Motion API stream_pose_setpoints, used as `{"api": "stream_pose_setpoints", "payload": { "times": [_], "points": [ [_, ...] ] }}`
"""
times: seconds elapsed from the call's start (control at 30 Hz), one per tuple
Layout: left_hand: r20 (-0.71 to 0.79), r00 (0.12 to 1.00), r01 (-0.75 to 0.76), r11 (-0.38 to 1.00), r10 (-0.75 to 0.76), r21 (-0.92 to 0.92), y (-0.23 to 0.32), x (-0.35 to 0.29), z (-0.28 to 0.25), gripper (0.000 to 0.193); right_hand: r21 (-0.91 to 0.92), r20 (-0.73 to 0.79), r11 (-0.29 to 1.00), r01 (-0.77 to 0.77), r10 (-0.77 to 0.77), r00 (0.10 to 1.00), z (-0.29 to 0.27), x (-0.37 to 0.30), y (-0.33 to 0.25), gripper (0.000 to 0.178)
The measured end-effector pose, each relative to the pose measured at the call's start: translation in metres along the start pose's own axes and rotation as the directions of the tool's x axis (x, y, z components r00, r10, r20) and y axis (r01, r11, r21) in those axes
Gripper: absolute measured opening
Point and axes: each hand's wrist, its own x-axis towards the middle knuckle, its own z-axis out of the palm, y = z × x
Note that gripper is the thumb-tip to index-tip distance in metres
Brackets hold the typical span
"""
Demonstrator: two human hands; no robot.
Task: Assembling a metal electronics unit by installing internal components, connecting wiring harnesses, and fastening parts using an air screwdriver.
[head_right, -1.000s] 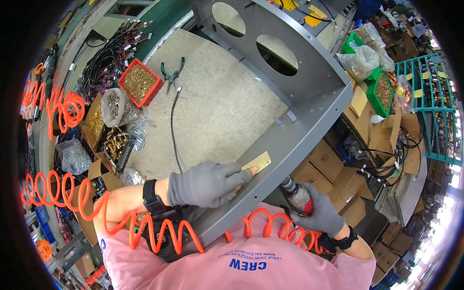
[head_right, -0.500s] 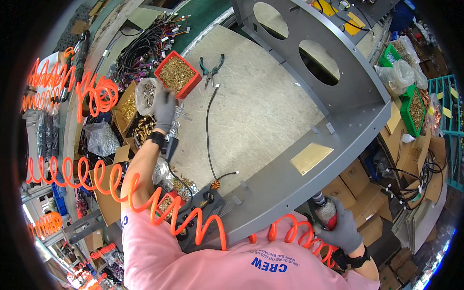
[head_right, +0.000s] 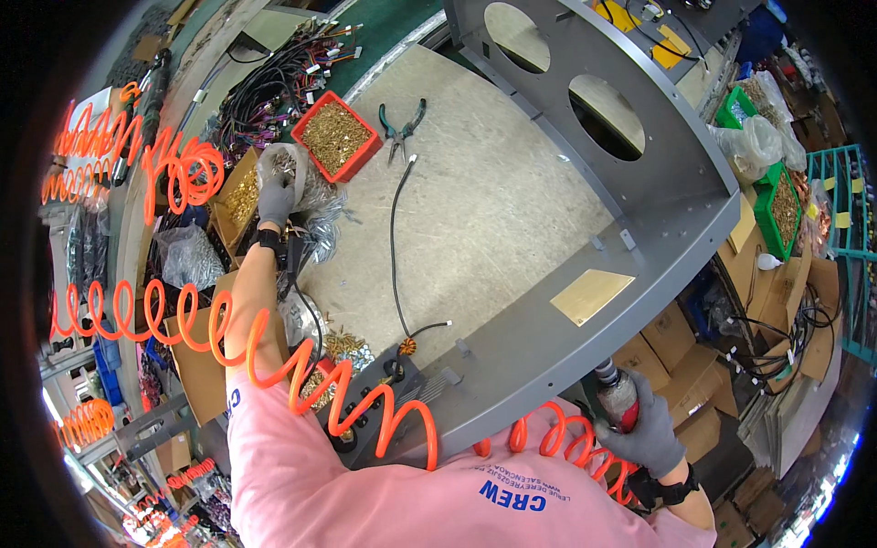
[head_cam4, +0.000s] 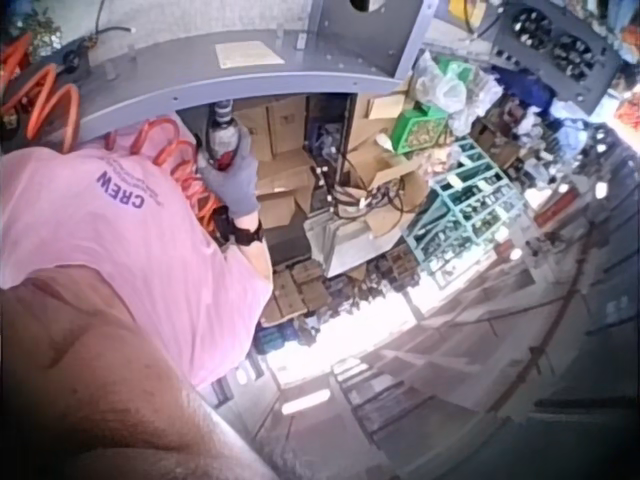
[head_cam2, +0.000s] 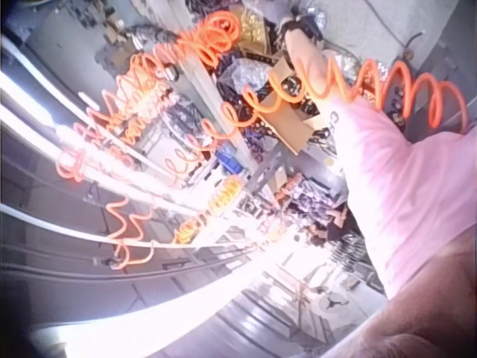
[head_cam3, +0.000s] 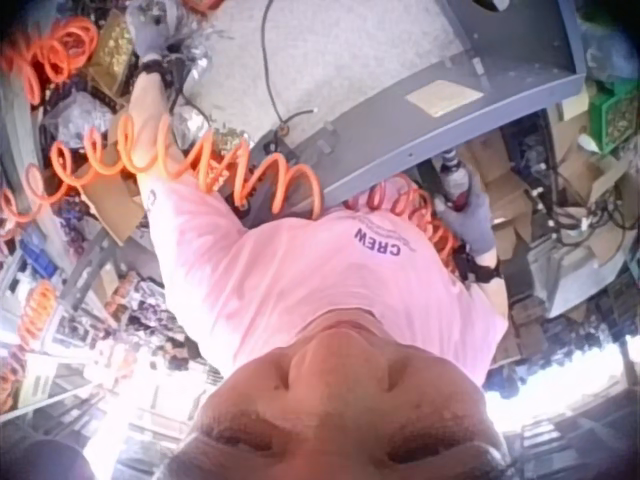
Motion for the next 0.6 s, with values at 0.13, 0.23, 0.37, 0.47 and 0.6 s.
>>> {"api": "stream_pose_setpoints", "payload": {
  "times": [0.13,0.23,0.37,0.47,0.6],
  "points": [
    [-0.078,0.996,0.047,0.999,-0.048,-0.01,-0.002,0.0,0.005,0.025,-0.018,-0.023,0.999,-0.048,0.048,0.999,0.001,-0.001,0.001,0.061],
    [-0.055,0.996,0.077,0.996,-0.074,0.051,-0.006,0.006,0.01,0.024,0.019,-0.012,0.999,-0.046,0.046,0.999,0.001,-0.002,0.002,0.061],
    [-0.072,0.997,0.005,1.0,-0.004,0.006,-0.01,0.01,0.014,0.023,0.023,-0.008,1.0,-0.016,0.016,1.0,-0.001,-0.003,0.003,0.061],
    [-0.203,0.979,0.007,0.998,-0.02,-0.064,0.003,0.007,0.006,0.025,0.005,-0.002,0.999,-0.044,0.044,0.999,0.0,-0.003,0.003,0.062],
    [-0.2,0.98,-0.08,0.941,0.014,-0.329,0.07,-0.014,-0.02,0.027,-0.025,-0.039,0.999,0.039,-0.04,0.998,-0.001,-0.002,0.002,0.063]
  ]
}}
